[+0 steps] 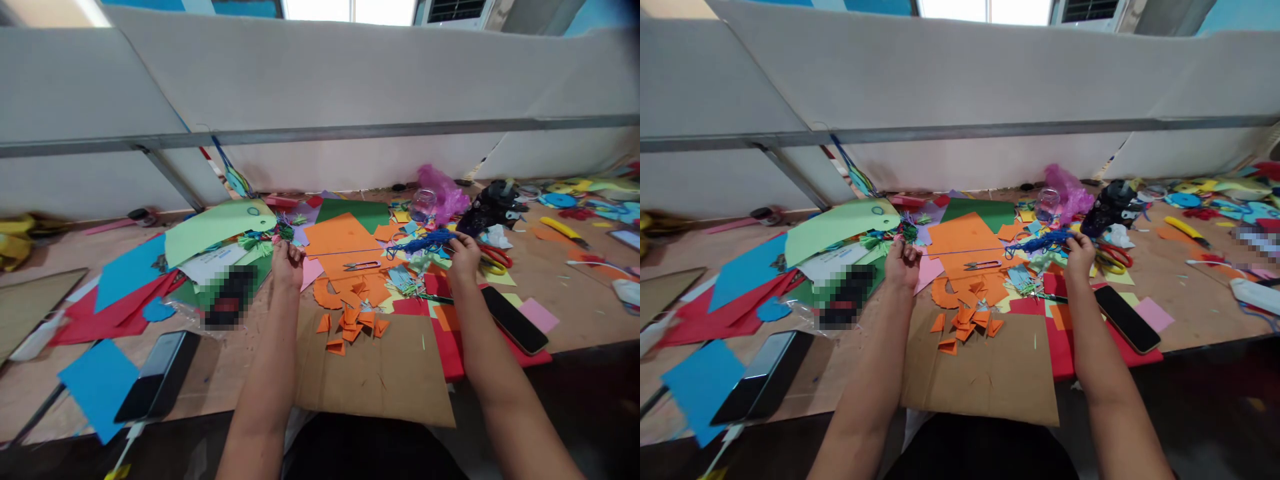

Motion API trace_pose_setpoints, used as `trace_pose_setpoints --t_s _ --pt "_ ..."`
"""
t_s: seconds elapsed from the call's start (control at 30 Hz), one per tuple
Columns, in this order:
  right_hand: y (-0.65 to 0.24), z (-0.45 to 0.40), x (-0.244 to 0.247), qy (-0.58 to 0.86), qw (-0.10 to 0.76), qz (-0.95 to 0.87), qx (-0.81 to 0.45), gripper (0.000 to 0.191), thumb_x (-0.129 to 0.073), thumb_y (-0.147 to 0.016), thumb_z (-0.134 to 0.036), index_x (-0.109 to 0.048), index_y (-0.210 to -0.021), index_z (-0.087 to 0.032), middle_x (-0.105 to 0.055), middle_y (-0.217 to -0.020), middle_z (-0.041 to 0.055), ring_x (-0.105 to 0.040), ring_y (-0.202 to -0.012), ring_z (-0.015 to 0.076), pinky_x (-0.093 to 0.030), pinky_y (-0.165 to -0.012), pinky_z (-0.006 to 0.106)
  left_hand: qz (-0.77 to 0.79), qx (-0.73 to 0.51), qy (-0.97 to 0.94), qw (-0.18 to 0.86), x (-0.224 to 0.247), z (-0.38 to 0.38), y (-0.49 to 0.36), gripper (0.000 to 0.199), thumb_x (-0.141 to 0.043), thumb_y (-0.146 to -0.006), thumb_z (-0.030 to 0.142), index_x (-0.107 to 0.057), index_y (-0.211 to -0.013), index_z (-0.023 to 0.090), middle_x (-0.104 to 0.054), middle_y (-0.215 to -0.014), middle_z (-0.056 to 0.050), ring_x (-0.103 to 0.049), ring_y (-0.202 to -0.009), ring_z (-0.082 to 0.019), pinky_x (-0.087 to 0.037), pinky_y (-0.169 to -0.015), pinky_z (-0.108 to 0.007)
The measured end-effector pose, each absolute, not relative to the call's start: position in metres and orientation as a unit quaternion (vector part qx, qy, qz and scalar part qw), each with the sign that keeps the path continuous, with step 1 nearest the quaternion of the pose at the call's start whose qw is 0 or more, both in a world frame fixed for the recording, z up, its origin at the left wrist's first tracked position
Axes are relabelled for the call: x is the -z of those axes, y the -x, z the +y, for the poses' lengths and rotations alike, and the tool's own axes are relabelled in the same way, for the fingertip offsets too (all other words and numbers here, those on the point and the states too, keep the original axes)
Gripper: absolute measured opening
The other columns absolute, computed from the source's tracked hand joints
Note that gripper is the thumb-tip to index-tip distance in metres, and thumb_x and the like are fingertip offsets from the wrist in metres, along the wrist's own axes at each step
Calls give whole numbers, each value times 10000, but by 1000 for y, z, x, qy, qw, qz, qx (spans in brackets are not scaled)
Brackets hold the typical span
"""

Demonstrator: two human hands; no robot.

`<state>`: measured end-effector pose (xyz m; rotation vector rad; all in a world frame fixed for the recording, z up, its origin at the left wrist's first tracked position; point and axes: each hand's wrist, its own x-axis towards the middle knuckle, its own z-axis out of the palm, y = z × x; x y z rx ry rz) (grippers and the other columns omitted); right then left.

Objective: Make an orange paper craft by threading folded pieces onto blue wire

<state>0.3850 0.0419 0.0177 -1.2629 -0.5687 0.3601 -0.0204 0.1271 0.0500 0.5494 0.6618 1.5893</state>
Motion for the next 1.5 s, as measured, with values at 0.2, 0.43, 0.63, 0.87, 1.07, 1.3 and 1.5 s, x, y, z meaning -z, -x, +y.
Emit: trace_pose_setpoints --t_s 0.2,0.43,0.63,0.87,1.07,1.3,1.5 --pt "-352 37 -24 667 582 -464 -33 471 -669 -768 -262 -680 -1238 -236 -583 -1305 105 -639 -871 204 -526 -859 391 274 -671 -258 639 -48 123 11 368 -751 -862 359 -430 -758 213 -421 -558 102 -410 -474 -62 -467 -654 -232" --pt "-312 44 -10 624 367 -684 -91 434 -622 -840 -189 -693 -1254 -298 -654 -1294 60 -649 -1005 254 -521 -889 394 265 -668 -256 647 -54 119 9 351 -729 -880 353 -434 -753 212 -413 -561 101 -413 -475 -60 -473 -669 -235" --pt "-317 55 1 666 319 -672 -53 222 -597 -836 -141 -771 -943 -227 -693 -1034 103 -627 -1009 282 -484 -841 375 261 -674 -255 642 -66 115 10 322 -696 -914 336 -453 -744 211 -400 -552 96 -393 -459 -68 -476 -653 -242" --pt "-334 48 -8 696 407 -591 -22 196 -560 -838 -183 -743 -897 -222 -718 -981 98 -627 -940 282 -467 -843 392 244 -708 -242 618 -88 120 31 285 -637 -953 255 -470 -731 194 -388 -537 89 -359 -441 -57 -407 -553 -203" --pt "-364 42 -15 703 529 -476 -8 216 -557 -805 -229 -736 -927 -217 -756 -963 74 -654 -892 263 -484 -844 384 261 -728 -252 582 -102 127 58 307 -645 -939 242 -453 -704 194 -381 -506 89 -314 -406 -51 -342 -488 -192" --pt "-405 43 -9 694 638 -333 -13 210 -564 -739 -250 -694 -888 -181 -693 -780 30 -605 -721 202 -488 -726 331 307 -743 -248 541 -106 126 89 274 -565 -950 193 -456 -699 190 -368 -493 81 -287 -399 -54 -258 -446 -178" --pt "-420 37 -14 668 687 -286 -20 192 -567 -756 -270 -664 -897 -182 -678 -829 40 -604 -782 203 -496 -756 341 329 -760 -272 490 -109 129 113 214 -541 -940 179 -465 -740 195 -397 -508 82 -293 -414 -64 -298 -468 -190"
